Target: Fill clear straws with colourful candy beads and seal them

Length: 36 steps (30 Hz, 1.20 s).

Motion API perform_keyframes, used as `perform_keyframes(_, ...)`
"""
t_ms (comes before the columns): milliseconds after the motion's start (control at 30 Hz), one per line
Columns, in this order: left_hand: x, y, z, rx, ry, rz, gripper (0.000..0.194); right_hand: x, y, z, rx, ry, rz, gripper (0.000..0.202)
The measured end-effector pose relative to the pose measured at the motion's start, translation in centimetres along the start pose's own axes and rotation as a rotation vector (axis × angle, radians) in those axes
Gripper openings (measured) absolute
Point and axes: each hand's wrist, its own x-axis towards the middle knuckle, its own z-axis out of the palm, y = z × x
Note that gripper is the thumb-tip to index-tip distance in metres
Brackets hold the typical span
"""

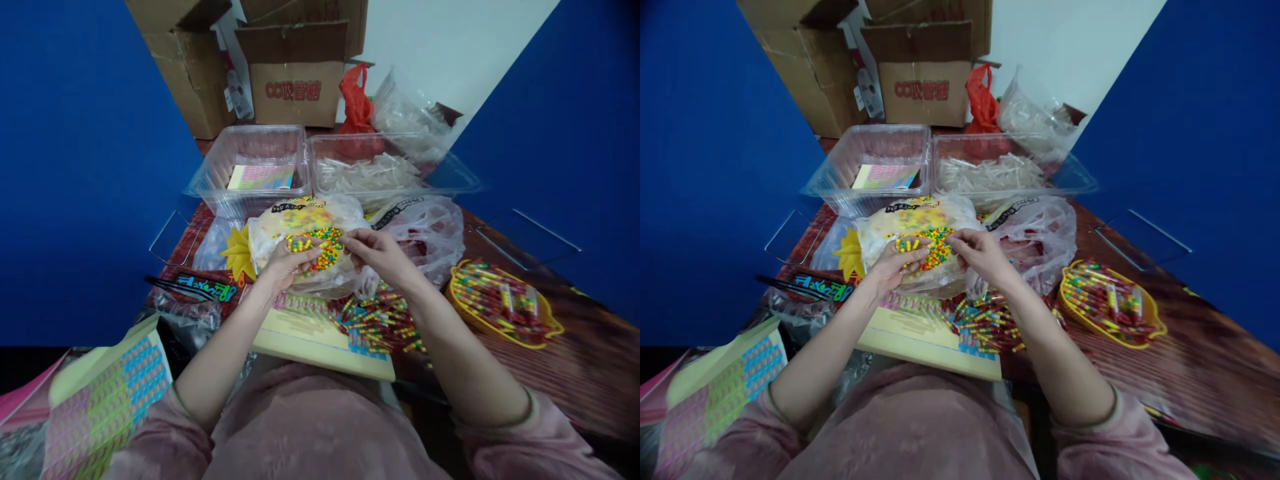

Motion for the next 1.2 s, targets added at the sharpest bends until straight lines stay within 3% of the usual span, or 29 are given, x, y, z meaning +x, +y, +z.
perform_keyframes(133, -0.1, -0.3, 0.2, 0.022, 0.025, 0.050, 0.045, 0.8, 1.3, 0.8, -0.220, -0.084, -0.104, 0.043)
perform_keyframes(300, -0.2, -0.5, 0.5, 0.042, 0.077, 0.065, 0.046, 0.9, 2.1, 0.5, -0.280, -0.085, -0.142, 0.039)
perform_keyframes(633, -0.1, -0.9, 0.5, 0.143, 0.122, 0.118, 0.042, 0.9, 2.0, -0.1, -0.374, -0.105, -0.258, 0.025)
perform_keyframes(1200, 0.2, -1.5, 0.1, 0.399, 0.136, 0.219, 0.034, 1.4, 1.9, -1.3, -0.631, -0.271, -0.528, 0.026)
